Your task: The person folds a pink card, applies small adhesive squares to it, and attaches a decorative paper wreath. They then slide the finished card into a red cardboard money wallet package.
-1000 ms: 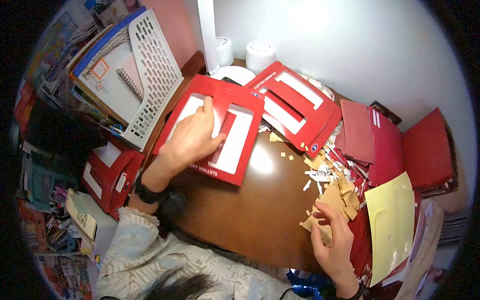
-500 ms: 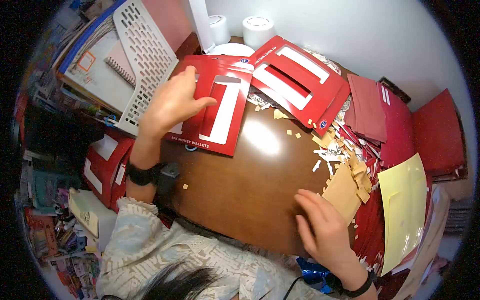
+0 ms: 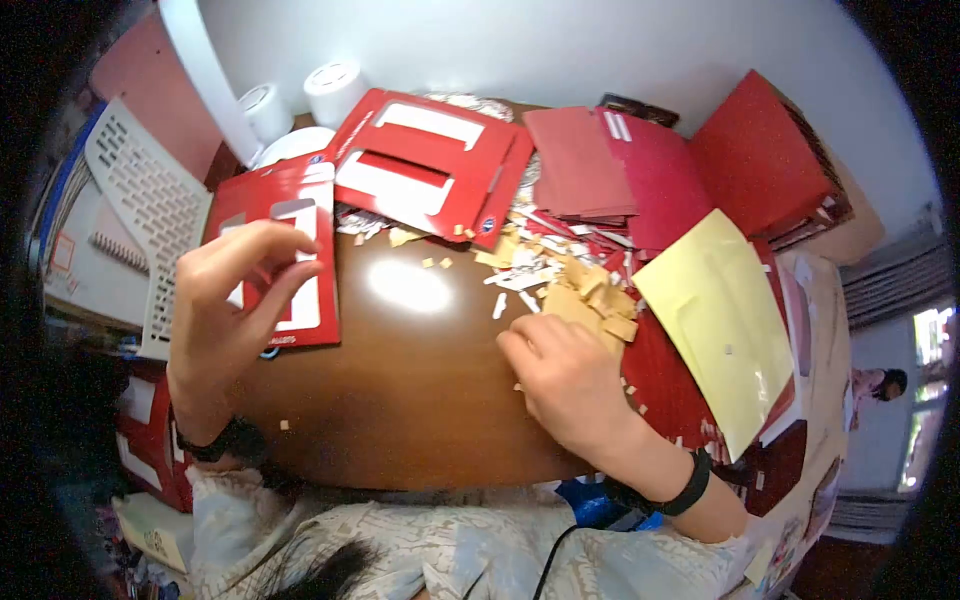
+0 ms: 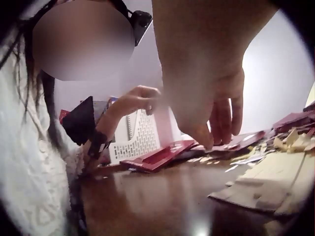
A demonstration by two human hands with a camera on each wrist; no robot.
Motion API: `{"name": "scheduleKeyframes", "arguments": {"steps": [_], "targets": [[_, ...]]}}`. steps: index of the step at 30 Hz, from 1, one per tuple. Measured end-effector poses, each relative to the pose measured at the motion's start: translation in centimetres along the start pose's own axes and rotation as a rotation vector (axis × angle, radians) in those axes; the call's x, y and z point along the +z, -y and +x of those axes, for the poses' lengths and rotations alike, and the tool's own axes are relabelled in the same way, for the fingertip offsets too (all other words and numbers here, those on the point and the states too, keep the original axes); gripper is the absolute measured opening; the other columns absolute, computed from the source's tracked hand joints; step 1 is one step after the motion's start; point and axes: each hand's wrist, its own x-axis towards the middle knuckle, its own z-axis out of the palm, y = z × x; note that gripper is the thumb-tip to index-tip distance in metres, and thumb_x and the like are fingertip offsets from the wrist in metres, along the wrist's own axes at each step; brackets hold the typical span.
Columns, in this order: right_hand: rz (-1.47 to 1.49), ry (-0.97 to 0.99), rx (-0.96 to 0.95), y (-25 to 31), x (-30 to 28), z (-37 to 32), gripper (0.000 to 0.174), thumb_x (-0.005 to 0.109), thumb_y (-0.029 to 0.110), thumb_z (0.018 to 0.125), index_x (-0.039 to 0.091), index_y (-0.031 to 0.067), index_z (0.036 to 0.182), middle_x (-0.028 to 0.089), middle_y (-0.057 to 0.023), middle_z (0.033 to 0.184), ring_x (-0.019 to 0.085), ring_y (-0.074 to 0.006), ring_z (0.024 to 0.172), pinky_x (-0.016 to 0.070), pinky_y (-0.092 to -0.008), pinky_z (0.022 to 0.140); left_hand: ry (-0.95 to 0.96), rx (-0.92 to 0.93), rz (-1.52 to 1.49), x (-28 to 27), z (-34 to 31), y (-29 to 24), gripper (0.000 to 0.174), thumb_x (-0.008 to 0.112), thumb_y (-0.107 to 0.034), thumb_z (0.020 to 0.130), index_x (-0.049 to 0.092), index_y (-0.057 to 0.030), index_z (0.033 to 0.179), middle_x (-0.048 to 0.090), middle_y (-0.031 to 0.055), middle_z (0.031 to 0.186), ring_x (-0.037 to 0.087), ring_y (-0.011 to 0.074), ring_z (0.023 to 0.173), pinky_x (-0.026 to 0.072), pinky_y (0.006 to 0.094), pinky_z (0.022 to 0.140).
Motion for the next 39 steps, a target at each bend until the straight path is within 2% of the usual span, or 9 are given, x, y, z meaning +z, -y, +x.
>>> {"name": "scheduleKeyframes", "arguments": {"steps": [3, 13, 18, 21, 28, 30, 33, 37, 39], "targets": [[-0.151, -0.164, 0.157, -2.7, -1.8, 0.1, 0.016, 0.064, -0.002, 0.079, 0.065, 0.0043, 0.095, 0.062, -0.0112, 0.092, 0.065, -0.0303, 0.084, 0.0534, -0.0409, 0.072, -0.047, 0.029, -0.026, 0.3, 0.0, 0.2, 0.01, 0.077, 0.002, 0.082, 0.068, 0.0032, 0.086, 0.066, 0.0088, 0.074, 0.063, 0.0153, 0.063, 0.0487, 0.0274, 0.058], [-0.249, -0.244, 0.482, -9.7, -6.0, -0.5, 0.025, 0.066, 0.003, 0.087, 0.067, -0.0027, 0.111, 0.066, -0.0178, 0.112, 0.065, -0.0341, 0.106, 0.052, -0.0426, 0.092, -0.049, 0.028, 0.007, 1.5, 0.4, 0.9, 0.013, 0.074, -0.003, 0.088, 0.068, 0.0022, 0.078, 0.063, 0.0083, 0.064, 0.06, 0.0143, 0.054, 0.0444, 0.0284, 0.052], [-0.478, -0.231, 0.284, -12.0, -2.3, -0.3, 0.025, 0.068, 0.006, 0.085, 0.068, -0.0024, 0.109, 0.068, -0.0165, 0.112, 0.063, -0.0333, 0.111, 0.0465, -0.044, 0.104, -0.042, 0.019, -0.014, 1.7, 0.3, 1.1, 0.011, 0.074, -0.003, 0.088, 0.068, 0.0024, 0.081, 0.064, 0.0086, 0.066, 0.06, 0.0139, 0.055, 0.0448, 0.0284, 0.053], [-0.589, 0.056, 0.514, -12.8, -1.4, 0.4, 0.021, 0.073, 0.012, 0.081, 0.069, 0.0017, 0.099, 0.071, -0.0135, 0.096, 0.068, -0.0304, 0.097, 0.0481, -0.0422, 0.096, -0.039, 0.023, -0.011, 1.5, 0.3, 1.3, 0.009, 0.074, -0.003, 0.088, 0.069, 0.0025, 0.082, 0.064, 0.0092, 0.068, 0.059, 0.0138, 0.056, 0.045, 0.0285, 0.054], [-0.755, 0.081, 0.618, -14.5, 0.0, 2.0, 0.011, 0.073, 0.013, 0.081, 0.073, 0.0079, 0.09, 0.073, -0.0112, 0.086, 0.071, -0.0267, 0.085, 0.0477, -0.0398, 0.091, -0.049, 0.021, -0.009, 1.0, 0.4, 1.6, 0.009, 0.074, -0.002, 0.088, 0.069, 0.0029, 0.084, 0.066, 0.0099, 0.071, 0.06, 0.0142, 0.057, 0.0454, 0.0286, 0.055], [-0.758, 0.229, 0.671, -14.7, -0.2, 2.5, 0.006, 0.073, 0.01, 0.078, 0.076, 0.0101, 0.083, 0.075, -0.0125, 0.084, 0.072, -0.0267, 0.085, 0.0474, -0.0415, 0.092, -0.038, 0.018, 0.008, 0.7, 0.4, 1.6, 0.008, 0.075, -0.004, 0.088, 0.07, 0.0019, 0.086, 0.067, 0.0106, 0.073, 0.064, 0.0164, 0.06, 0.0485, 0.0286, 0.055], [-0.814, 0.224, 0.622, -14.8, -0.5, 2.4, 0.007, 0.074, 0.013, 0.077, 0.074, 0.0061, 0.076, 0.071, -0.016, 0.072, 0.072, -0.0304, 0.078, 0.0479, -0.0398, 0.085, -0.028, 0.019, 0.024, 0.6, 0.4, 1.6, 0.008, 0.076, -0.006, 0.088, 0.072, 0.0008, 0.088, 0.069, 0.0112, 0.075, 0.068, 0.0184, 0.062, 0.0519, 0.0285, 0.054], [-0.749, 0.288, 0.746, -15.2, -0.9, 2.9, 0.005, 0.072, 0.008, 0.077, 0.076, 0.0101, 0.078, 0.075, -0.0147, 0.083, 0.075, -0.0286, 0.084, 0.0497, -0.0419, 0.089, -0.023, 0.033, 0.022, 0.7, 0.4, 1.6, 0.008, 0.075, -0.006, 0.088, 0.072, 0.0008, 0.089, 0.07, 0.0111, 0.075, 0.068, 0.018, 0.063, 0.0527, 0.0284, 0.054], [-0.748, 0.143, 0.73, -15.4, -1.1, 2.7, 0.006, 0.07, 0.008, 0.078, 0.075, 0.0088, 0.08, 0.074, -0.016, 0.083, 0.075, -0.0297, 0.082, 0.0529, -0.0416, 0.084, -0.035, 0.022, -0.003, 0.9, 0.3, 1.6, 0.008, 0.075, -0.004, 0.087, 0.07, 0.002, 0.087, 0.068, 0.011, 0.074, 0.065, 0.0169, 0.06, 0.0499, 0.0287, 0.055]]}}
